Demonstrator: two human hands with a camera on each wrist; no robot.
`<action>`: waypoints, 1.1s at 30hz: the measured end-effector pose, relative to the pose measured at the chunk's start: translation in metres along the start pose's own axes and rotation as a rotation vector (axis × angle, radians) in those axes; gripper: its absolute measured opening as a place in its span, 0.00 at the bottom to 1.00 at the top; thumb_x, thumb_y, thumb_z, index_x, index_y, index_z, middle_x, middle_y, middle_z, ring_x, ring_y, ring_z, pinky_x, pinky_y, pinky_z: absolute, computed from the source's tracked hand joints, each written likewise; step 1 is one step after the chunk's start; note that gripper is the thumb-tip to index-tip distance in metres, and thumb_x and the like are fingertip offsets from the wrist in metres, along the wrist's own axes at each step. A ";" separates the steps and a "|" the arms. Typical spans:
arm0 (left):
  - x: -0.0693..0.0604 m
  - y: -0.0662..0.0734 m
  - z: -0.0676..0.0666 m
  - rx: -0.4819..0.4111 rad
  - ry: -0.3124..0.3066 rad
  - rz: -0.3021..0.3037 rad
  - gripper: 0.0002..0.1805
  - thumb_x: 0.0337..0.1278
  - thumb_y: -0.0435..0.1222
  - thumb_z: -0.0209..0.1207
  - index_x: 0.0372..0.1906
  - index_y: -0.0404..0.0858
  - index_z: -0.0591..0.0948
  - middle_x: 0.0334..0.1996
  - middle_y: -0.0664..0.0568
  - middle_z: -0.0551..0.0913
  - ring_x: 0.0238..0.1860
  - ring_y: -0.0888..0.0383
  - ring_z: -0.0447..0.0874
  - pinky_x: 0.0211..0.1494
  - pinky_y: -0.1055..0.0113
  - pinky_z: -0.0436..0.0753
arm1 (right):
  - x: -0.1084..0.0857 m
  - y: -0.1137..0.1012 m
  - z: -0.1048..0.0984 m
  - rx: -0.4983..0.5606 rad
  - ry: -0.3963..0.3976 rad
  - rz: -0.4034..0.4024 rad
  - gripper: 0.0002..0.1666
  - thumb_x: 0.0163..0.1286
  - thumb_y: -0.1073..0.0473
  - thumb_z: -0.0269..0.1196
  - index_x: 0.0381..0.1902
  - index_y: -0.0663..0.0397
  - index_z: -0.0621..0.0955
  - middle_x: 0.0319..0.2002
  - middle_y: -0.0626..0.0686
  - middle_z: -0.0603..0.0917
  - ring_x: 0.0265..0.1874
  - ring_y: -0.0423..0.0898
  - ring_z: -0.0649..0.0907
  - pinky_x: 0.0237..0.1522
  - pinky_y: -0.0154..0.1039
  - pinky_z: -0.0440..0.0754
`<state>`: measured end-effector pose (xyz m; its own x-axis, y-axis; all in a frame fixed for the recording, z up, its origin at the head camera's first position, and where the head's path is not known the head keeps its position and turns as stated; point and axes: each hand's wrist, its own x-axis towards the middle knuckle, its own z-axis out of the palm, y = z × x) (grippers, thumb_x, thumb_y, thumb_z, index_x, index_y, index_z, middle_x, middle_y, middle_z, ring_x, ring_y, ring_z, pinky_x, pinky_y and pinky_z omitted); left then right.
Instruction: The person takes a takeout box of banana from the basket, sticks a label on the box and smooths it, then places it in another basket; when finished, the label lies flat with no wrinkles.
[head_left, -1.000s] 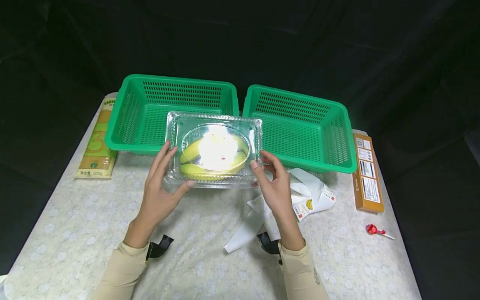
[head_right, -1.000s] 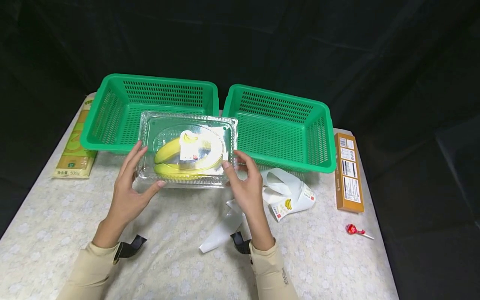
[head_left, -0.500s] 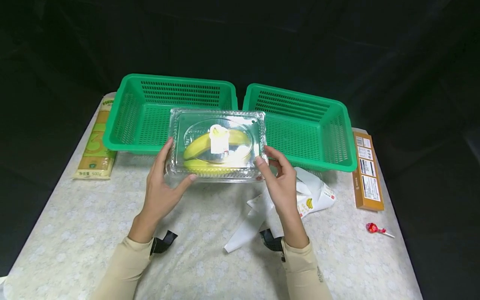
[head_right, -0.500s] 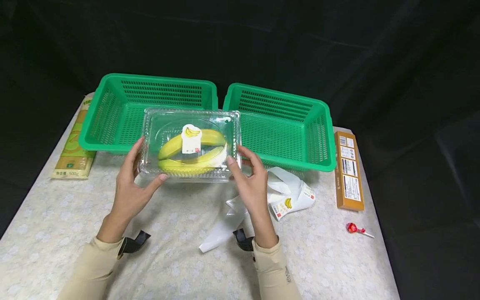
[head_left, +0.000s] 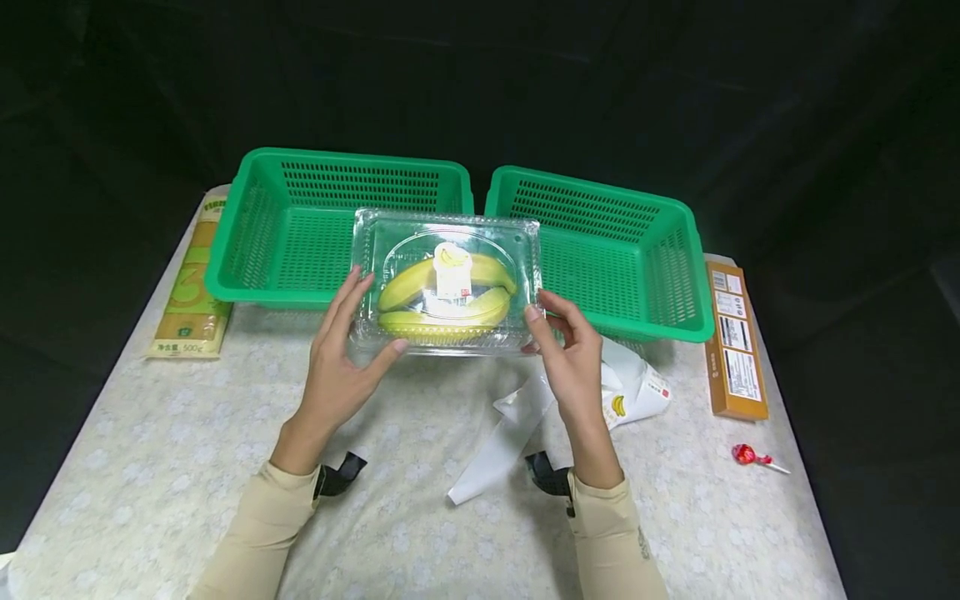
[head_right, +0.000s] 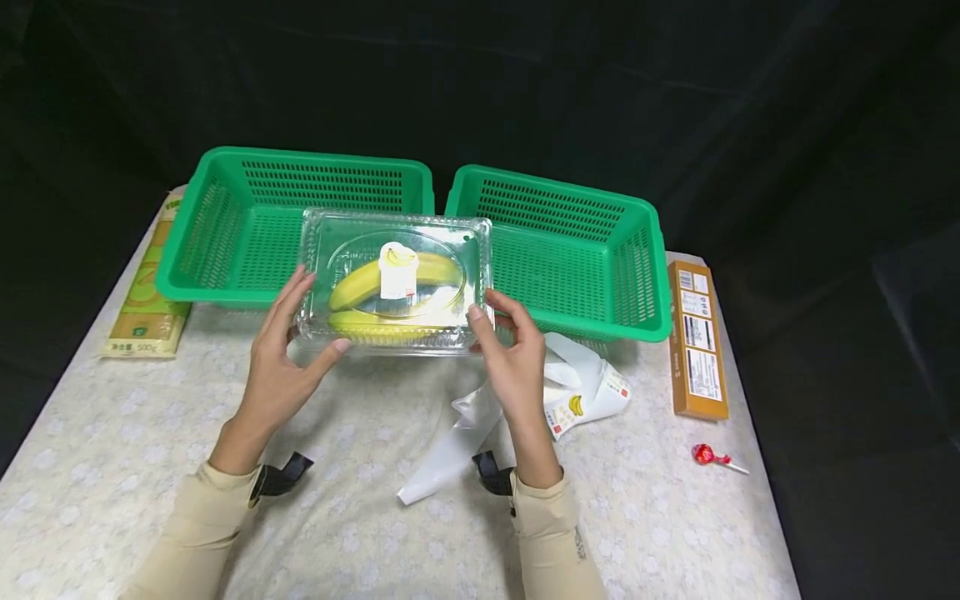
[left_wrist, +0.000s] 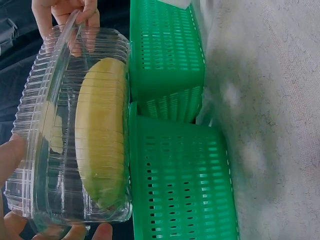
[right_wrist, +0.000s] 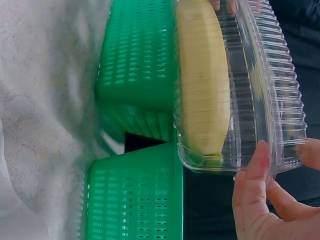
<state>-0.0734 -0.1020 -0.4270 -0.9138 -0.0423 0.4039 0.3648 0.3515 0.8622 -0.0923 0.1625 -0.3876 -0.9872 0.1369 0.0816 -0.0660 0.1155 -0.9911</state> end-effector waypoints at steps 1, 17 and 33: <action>0.000 0.000 0.001 -0.004 0.000 0.001 0.46 0.54 0.33 0.71 0.78 0.46 0.63 0.81 0.52 0.55 0.81 0.49 0.52 0.78 0.37 0.57 | 0.000 0.000 0.000 -0.002 0.001 0.002 0.22 0.72 0.63 0.62 0.62 0.63 0.78 0.58 0.56 0.80 0.43 0.37 0.81 0.33 0.31 0.85; 0.007 0.002 0.010 -0.009 0.004 0.031 0.45 0.54 0.33 0.71 0.77 0.42 0.63 0.81 0.49 0.55 0.82 0.47 0.51 0.79 0.38 0.58 | 0.006 0.000 -0.006 -0.020 0.025 0.001 0.22 0.72 0.64 0.63 0.62 0.64 0.78 0.59 0.58 0.79 0.45 0.38 0.81 0.32 0.29 0.85; 0.026 0.001 0.023 -0.018 -0.027 0.012 0.45 0.58 0.36 0.69 0.78 0.47 0.61 0.81 0.53 0.54 0.81 0.50 0.51 0.76 0.40 0.64 | 0.021 -0.001 -0.021 -0.023 0.094 0.029 0.22 0.72 0.56 0.64 0.61 0.55 0.81 0.54 0.46 0.81 0.47 0.42 0.80 0.34 0.28 0.82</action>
<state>-0.1012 -0.0812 -0.4229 -0.9138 -0.0133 0.4059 0.3784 0.3347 0.8630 -0.1103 0.1865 -0.3830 -0.9705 0.2324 0.0638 -0.0335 0.1323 -0.9906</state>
